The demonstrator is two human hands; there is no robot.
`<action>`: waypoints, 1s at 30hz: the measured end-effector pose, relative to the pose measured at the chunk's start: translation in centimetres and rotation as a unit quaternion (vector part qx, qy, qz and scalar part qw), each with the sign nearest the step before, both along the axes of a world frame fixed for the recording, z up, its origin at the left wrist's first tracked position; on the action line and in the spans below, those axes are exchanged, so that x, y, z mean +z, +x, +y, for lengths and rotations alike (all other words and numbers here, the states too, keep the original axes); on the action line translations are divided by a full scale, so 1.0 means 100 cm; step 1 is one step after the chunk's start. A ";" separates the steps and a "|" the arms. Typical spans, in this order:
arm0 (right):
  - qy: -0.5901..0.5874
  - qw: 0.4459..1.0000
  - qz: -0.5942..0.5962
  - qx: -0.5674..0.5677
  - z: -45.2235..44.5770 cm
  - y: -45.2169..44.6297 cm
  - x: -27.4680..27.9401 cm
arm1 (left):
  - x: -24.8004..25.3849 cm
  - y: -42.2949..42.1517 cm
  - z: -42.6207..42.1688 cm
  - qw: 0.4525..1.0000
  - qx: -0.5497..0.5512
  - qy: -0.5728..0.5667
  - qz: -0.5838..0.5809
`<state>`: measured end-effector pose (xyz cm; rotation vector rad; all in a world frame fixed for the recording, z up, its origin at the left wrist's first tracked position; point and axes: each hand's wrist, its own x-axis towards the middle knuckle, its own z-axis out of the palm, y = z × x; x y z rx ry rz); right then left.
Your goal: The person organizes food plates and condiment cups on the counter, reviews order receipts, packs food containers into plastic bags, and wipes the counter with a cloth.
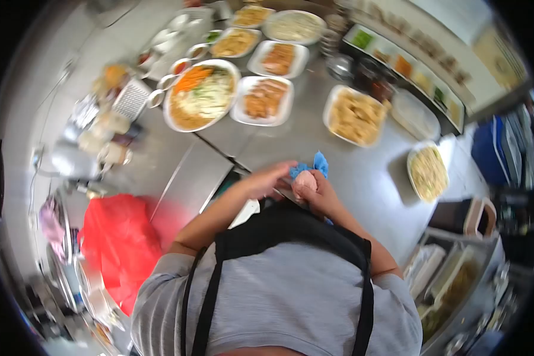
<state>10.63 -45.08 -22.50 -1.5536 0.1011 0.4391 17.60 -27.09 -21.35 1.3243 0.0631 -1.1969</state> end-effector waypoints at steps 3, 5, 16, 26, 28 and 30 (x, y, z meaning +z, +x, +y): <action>0.227 0.963 -0.110 0.094 0.083 0.042 0.008 | -0.019 -0.013 0.037 0.967 0.222 -0.105 0.061; 0.191 0.946 -0.120 0.233 0.123 0.066 0.027 | -0.004 -0.009 0.081 0.902 0.389 -0.189 -0.022; -0.110 0.894 -0.121 0.418 0.165 0.131 0.025 | 0.050 -0.005 0.311 0.599 0.448 0.553 -0.368; -0.279 0.935 -0.185 0.118 0.109 0.105 -0.005 | 0.272 0.181 0.342 0.683 0.455 0.126 -0.557; -0.290 0.931 -0.205 0.084 0.112 0.102 0.008 | 0.337 0.246 0.366 0.695 0.456 -0.014 -0.555; -0.293 0.930 -0.215 0.062 0.116 0.104 0.007 | 0.409 0.296 0.363 0.642 0.495 -0.084 -0.580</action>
